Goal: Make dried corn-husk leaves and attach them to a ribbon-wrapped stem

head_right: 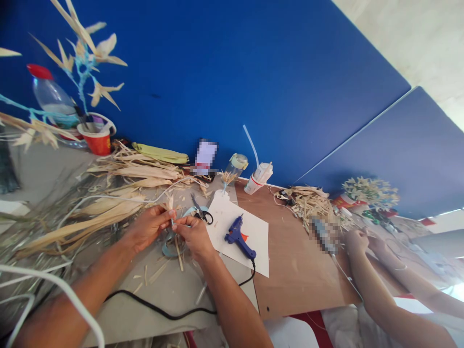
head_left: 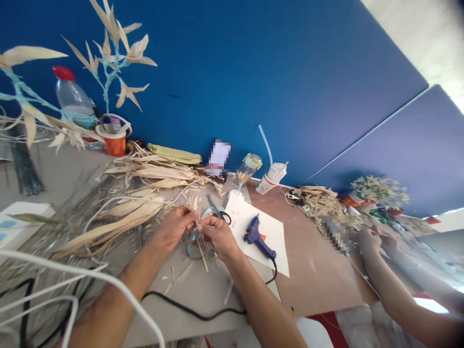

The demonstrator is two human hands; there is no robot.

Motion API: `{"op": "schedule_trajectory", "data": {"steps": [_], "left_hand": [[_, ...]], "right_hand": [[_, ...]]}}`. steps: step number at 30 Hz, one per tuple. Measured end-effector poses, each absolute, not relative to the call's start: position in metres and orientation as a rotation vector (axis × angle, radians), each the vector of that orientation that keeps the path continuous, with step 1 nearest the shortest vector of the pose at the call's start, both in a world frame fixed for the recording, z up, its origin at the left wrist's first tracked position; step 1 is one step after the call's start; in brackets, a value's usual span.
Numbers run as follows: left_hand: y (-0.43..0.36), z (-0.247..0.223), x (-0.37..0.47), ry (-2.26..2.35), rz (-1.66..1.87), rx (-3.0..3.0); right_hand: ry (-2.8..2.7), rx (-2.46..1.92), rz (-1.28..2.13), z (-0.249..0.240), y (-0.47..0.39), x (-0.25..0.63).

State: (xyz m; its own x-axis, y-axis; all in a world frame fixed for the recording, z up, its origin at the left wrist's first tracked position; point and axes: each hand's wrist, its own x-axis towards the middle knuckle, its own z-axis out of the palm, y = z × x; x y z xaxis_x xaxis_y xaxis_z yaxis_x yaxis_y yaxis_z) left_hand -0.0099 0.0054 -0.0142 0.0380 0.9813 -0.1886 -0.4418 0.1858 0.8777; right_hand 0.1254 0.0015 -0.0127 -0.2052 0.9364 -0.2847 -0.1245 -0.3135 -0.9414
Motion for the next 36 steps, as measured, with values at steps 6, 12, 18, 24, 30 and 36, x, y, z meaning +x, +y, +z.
{"op": "schedule_trajectory", "data": {"steps": [6, 12, 18, 24, 30, 36], "left_hand": [[0.009, -0.021, -0.006, 1.271, 1.311, 0.929], [0.007, -0.023, -0.005, 1.298, 1.258, 0.884], [0.000, -0.012, -0.010, 0.628, 1.089, 0.628], [0.002, -0.016, -0.015, 0.730, 1.040, 0.648], [0.004, -0.016, -0.015, 0.886, 1.045, 0.740], [0.003, -0.015, -0.016, 0.856, 1.020, 0.761]], "right_hand": [[-1.152, -1.322, 1.585, -0.011, -0.002, 0.121], [-1.416, -1.367, 1.290, -0.010, -0.003, 0.123], [-1.089, -1.206, 1.731, -0.009, 0.000, 0.131], [-1.016, -1.156, 1.895, -0.009, 0.003, 0.132], [-1.127, -1.212, 1.699, -0.014, 0.003, 0.132], [-0.987, -1.063, 1.917, -0.014, 0.001, 0.131]]}}
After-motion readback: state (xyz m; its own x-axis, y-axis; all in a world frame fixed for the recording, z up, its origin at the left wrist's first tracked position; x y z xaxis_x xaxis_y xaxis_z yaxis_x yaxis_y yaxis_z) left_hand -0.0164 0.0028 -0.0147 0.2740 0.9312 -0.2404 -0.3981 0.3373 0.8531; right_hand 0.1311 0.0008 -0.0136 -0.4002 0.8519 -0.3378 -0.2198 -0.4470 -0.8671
